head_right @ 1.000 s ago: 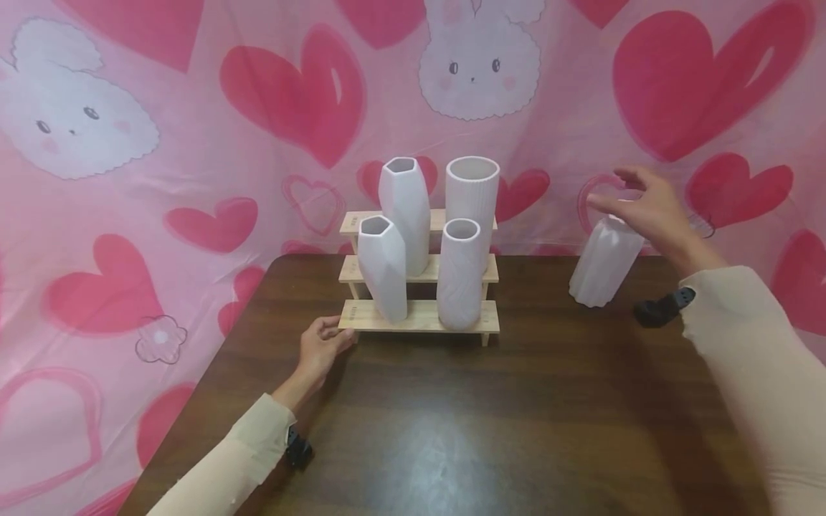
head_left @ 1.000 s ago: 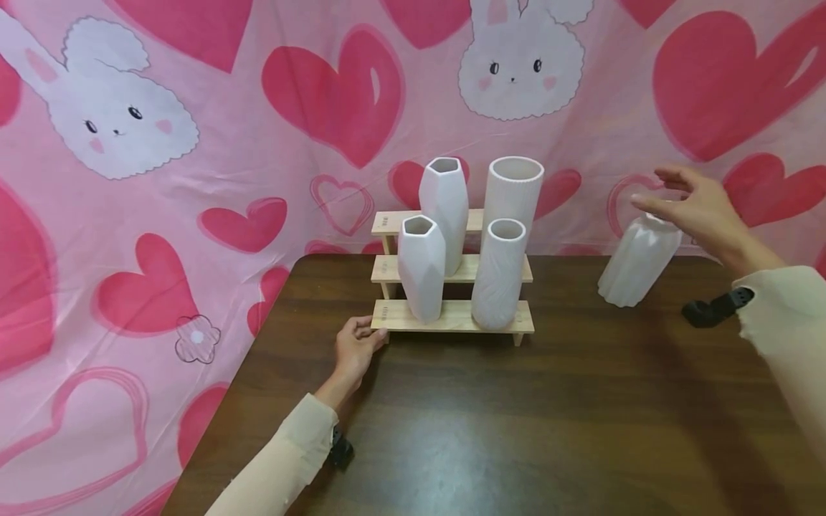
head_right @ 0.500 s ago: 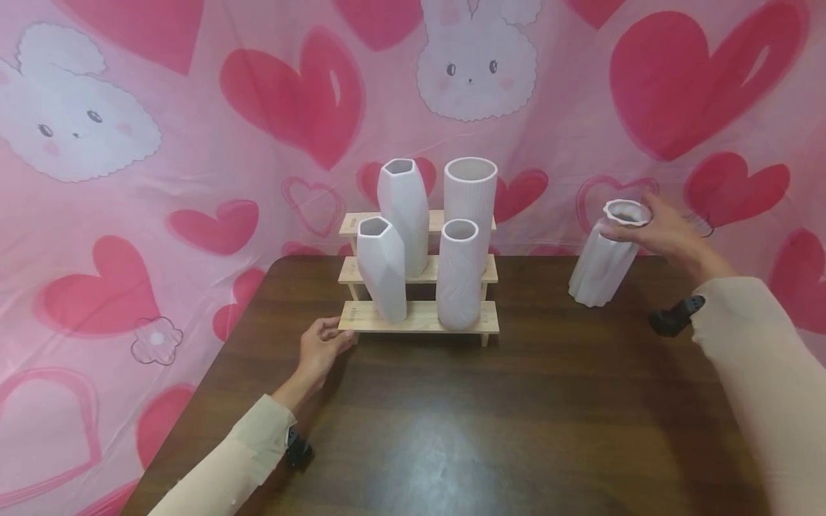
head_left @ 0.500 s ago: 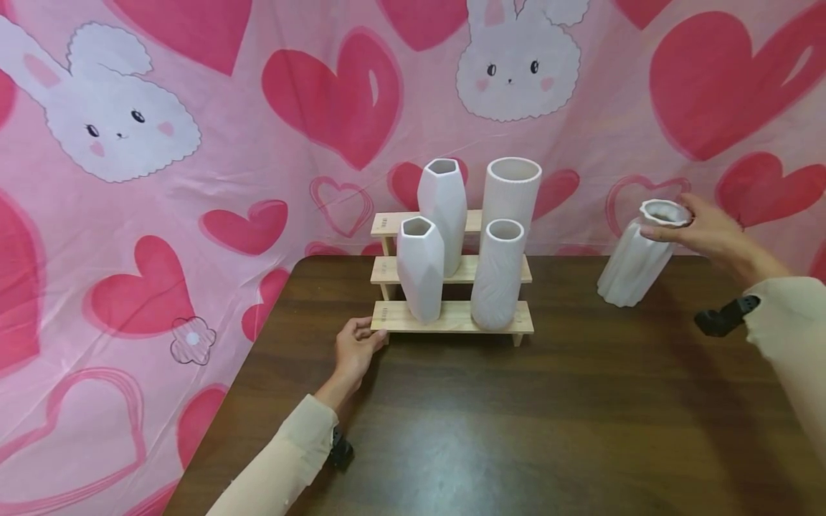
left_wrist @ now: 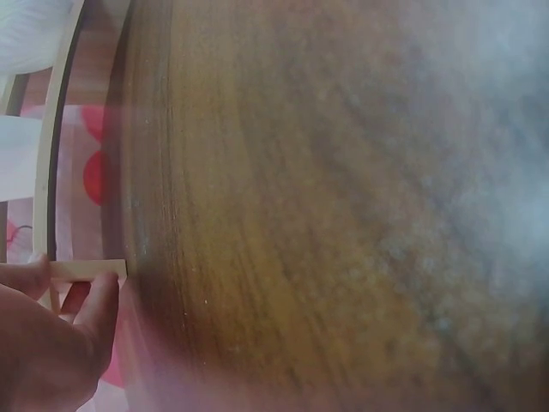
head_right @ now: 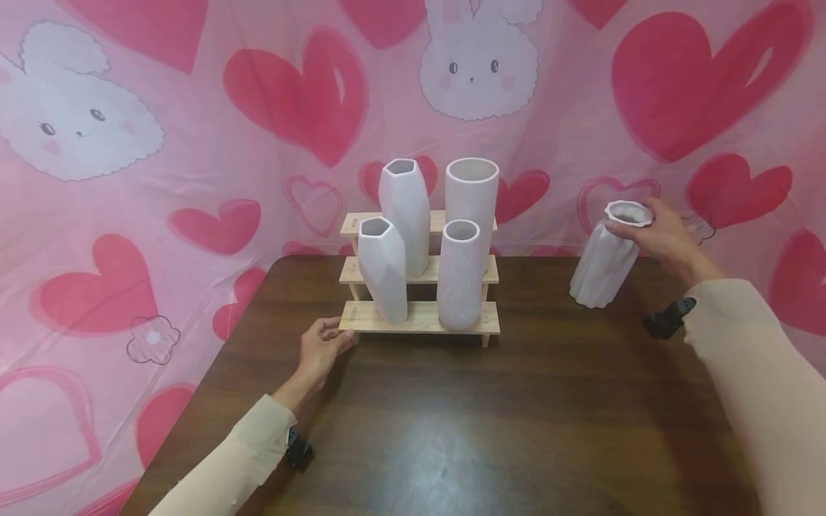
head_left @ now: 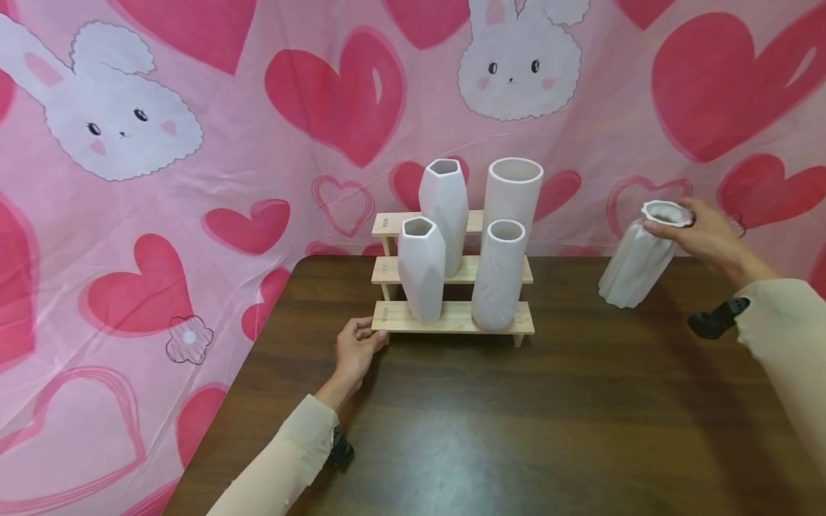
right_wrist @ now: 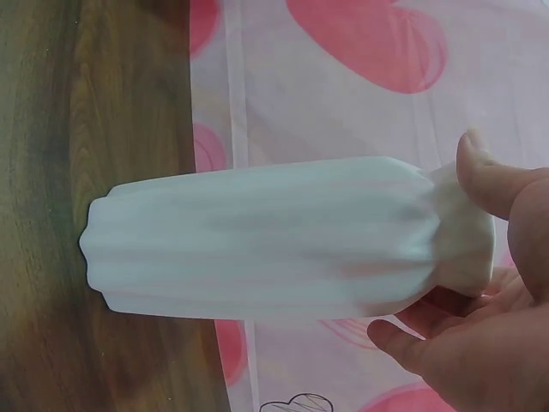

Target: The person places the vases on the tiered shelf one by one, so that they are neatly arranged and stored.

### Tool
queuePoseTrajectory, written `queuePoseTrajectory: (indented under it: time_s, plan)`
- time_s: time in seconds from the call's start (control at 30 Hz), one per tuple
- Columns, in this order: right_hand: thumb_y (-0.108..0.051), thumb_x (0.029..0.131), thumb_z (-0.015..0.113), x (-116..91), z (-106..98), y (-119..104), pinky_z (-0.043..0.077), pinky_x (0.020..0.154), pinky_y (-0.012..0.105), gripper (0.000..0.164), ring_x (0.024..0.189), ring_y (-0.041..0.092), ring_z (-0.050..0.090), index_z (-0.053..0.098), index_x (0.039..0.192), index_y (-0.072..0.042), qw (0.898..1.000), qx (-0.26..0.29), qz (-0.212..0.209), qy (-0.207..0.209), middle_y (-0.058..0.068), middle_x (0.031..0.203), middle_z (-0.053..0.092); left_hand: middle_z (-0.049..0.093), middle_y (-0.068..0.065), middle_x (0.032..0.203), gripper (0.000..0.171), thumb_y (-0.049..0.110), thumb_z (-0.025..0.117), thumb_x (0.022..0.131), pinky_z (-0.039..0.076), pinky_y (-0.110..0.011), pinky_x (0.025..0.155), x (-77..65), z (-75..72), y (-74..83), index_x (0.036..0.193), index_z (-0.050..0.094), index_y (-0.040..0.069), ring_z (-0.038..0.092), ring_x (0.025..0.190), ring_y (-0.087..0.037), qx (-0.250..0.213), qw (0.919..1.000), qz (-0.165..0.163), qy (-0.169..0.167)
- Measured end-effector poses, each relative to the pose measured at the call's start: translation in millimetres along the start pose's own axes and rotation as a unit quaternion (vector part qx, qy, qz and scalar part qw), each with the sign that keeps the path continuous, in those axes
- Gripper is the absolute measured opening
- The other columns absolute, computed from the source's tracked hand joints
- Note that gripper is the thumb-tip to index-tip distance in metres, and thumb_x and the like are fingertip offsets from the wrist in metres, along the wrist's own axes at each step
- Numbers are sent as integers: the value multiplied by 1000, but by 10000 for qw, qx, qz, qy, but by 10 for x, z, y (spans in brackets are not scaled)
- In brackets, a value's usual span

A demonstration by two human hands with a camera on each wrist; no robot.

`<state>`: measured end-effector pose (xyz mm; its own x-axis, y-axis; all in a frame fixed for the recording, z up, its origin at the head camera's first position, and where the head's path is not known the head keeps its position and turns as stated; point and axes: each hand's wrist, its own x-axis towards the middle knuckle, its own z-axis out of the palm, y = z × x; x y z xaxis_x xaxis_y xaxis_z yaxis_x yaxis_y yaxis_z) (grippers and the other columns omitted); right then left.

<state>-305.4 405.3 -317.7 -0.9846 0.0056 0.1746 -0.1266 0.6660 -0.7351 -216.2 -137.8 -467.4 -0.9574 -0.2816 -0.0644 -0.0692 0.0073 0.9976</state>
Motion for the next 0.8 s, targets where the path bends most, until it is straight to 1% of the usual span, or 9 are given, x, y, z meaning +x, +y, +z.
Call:
queuePoseTrajectory:
  time_s: [0.1, 0.23, 0.43, 0.6, 0.7, 0.8]
  plan:
    - [-30, 91, 67, -2, 15, 8, 45, 59, 11, 62, 74, -6, 47, 37, 132, 7, 9999, 148, 52, 44, -26, 84, 49, 65, -25, 104, 34, -6, 69, 84, 60, -31, 80, -4, -3, 4, 116, 57, -4, 67, 87, -22, 48, 10000, 2, -13]
    - [-26, 92, 67, -4, 27, 14, 47, 59, 12, 48, 73, -6, 49, 44, 126, -1, 9991, 412, 62, 77, -27, 82, 51, 65, -25, 104, 34, -6, 69, 84, 60, -31, 80, -4, -5, 2, 116, 57, -4, 68, 88, -24, 68, 10000, 16, -13]
    - [-27, 91, 68, -3, 39, 26, 48, 58, 11, 45, 72, -6, 50, 46, 124, -6, 9980, 570, 204, 157, -28, 82, 51, 65, -25, 103, 34, -5, 69, 85, 59, -31, 81, 4, -3, -17, 116, 57, -4, 68, 89, -26, 42, 10000, 41, -33]
    - [-25, 90, 69, -13, 38, 35, 51, 58, 12, 35, 70, -5, 53, 49, 117, -15, 9957, 870, 280, 151, -25, 81, 54, 66, -25, 103, 34, -6, 69, 85, 59, -32, 81, -1, -3, -9, 116, 57, -4, 68, 90, -28, 22, 10000, 16, -8]
    - [-25, 90, 70, -22, 29, 34, 53, 57, 13, 36, 70, -4, 55, 50, 118, -15, 9947, 952, 330, 184, -25, 81, 55, 66, -24, 103, 34, -5, 69, 85, 59, -32, 81, -2, -6, -5, 116, 57, -3, 68, 91, -29, 71, 10000, 4, -8]
    - [-29, 89, 70, -19, 24, 38, 53, 57, 12, 46, 70, -4, 54, 48, 125, -11, 9955, 823, 402, 236, -26, 81, 54, 66, -24, 103, 34, -4, 69, 85, 59, -33, 81, 2, -9, -6, 117, 57, -3, 68, 92, -30, 87, 10000, 13, -23]
